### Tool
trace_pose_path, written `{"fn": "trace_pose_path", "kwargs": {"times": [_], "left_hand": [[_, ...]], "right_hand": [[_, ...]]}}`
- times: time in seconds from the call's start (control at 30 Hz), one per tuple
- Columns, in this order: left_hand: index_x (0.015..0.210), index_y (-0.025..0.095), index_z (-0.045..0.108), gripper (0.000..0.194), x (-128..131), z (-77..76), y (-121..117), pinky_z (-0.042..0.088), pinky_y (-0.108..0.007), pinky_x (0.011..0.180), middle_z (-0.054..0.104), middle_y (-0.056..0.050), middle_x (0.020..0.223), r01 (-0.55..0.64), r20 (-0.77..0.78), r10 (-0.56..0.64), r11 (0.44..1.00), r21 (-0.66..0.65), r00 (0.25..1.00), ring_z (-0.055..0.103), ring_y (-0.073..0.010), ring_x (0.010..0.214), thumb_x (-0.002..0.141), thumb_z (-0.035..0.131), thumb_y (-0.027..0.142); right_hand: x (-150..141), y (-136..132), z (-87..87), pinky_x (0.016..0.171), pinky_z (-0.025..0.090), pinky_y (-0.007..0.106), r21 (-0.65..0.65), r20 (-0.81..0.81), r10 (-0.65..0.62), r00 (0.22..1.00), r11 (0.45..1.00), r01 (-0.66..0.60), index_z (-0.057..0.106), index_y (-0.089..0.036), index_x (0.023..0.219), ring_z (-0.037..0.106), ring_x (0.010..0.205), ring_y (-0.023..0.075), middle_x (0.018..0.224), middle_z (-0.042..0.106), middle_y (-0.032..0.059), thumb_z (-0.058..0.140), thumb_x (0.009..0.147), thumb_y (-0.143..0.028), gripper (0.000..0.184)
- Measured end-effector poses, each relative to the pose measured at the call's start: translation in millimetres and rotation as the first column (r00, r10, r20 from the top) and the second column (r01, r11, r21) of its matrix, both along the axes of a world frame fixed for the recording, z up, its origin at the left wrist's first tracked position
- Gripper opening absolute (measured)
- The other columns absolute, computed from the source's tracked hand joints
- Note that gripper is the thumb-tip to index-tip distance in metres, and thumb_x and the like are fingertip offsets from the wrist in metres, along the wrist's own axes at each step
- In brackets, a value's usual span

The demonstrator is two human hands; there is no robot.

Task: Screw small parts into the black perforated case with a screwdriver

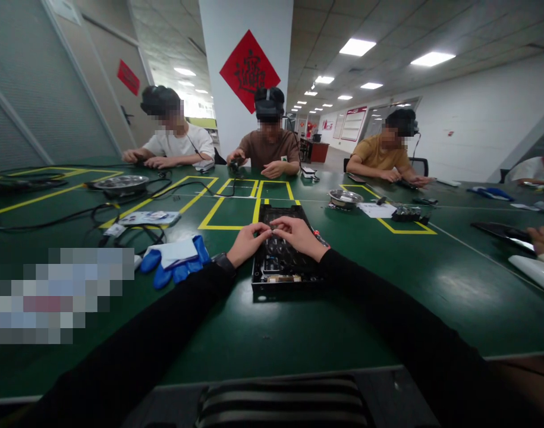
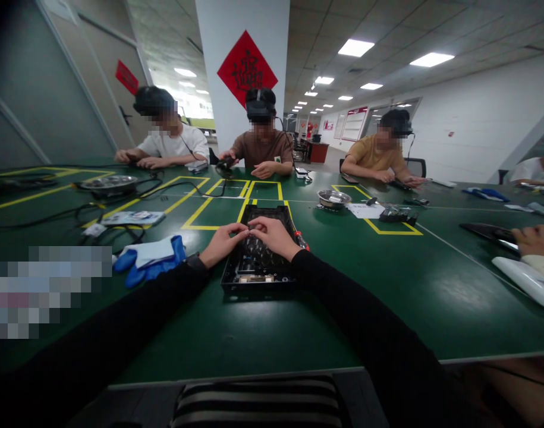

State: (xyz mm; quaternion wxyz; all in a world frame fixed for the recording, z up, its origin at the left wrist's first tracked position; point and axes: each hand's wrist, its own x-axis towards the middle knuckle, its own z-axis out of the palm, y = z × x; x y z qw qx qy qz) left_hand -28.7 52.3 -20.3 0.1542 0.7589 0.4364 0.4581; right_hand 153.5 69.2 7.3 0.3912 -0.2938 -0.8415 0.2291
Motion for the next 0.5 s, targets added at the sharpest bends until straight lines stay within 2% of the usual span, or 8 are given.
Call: {"fn": "trace_pose_path", "kwargs": {"times": [0.13, 0.33, 0.43, 0.5], "left_hand": [[0.08, 0.015, 0.066, 0.029, 0, -2.7, 3, 0.042, -0.027, 0.077, 0.066, -0.003, 0.079, -0.023, -0.03, 0.024, 1.0, 0.012, 0.999, 0.058, -0.0165, 0.078, 0.081, 0.052, 0.041], [0.081, 0.017, 0.065, 0.027, 1, -4.2, 2, 0.042, -0.03, 0.078, 0.066, -0.003, 0.082, -0.046, -0.052, 0.047, 0.999, 0.019, 0.998, 0.057, -0.0175, 0.081, 0.081, 0.051, 0.041], [0.086, 0.02, 0.065, 0.02, 2, -1.8, -1, 0.041, -0.032, 0.082, 0.066, -0.002, 0.083, -0.105, -0.11, 0.115, 0.99, 0.094, 0.987, 0.054, -0.0189, 0.086, 0.082, 0.05, 0.032], [0.092, 0.021, 0.064, 0.02, 2, -0.4, -3, 0.039, -0.034, 0.085, 0.065, -0.002, 0.086, -0.163, -0.137, 0.185, 0.974, 0.157, 0.973, 0.052, -0.0198, 0.091, 0.08, 0.048, 0.023]], "right_hand": [[1, -1, 2.7, 0.072, 0.042, 0.024, 0.046, 0.063, 0.018, 0.998, 0.999, -0.021, 0.067, -0.014, 0.094, 0.059, 0.077, 0.013, 0.088, 0.067, 0.006, 0.055, 0.082, -0.025, 0.021], [0, 1, 6.9, 0.067, 0.04, 0.023, 0.123, 0.18, -0.067, 0.981, 0.991, 0.045, 0.065, -0.014, 0.089, 0.056, 0.071, 0.0115, 0.08, 0.065, 0.0039, 0.058, 0.08, -0.027, 0.017], [3, 0, 17.8, 0.066, 0.039, 0.024, 0.143, 0.272, -0.115, 0.955, 0.987, 0.078, 0.065, -0.015, 0.087, 0.056, 0.07, 0.0116, 0.078, 0.065, 0.0033, 0.059, 0.08, -0.026, 0.015], [5, -4, 29.6, 0.065, 0.039, 0.024, 0.109, 0.341, -0.092, 0.935, 0.992, 0.058, 0.066, -0.014, 0.085, 0.056, 0.07, 0.0116, 0.077, 0.065, 0.0035, 0.06, 0.079, -0.024, 0.013]]}}
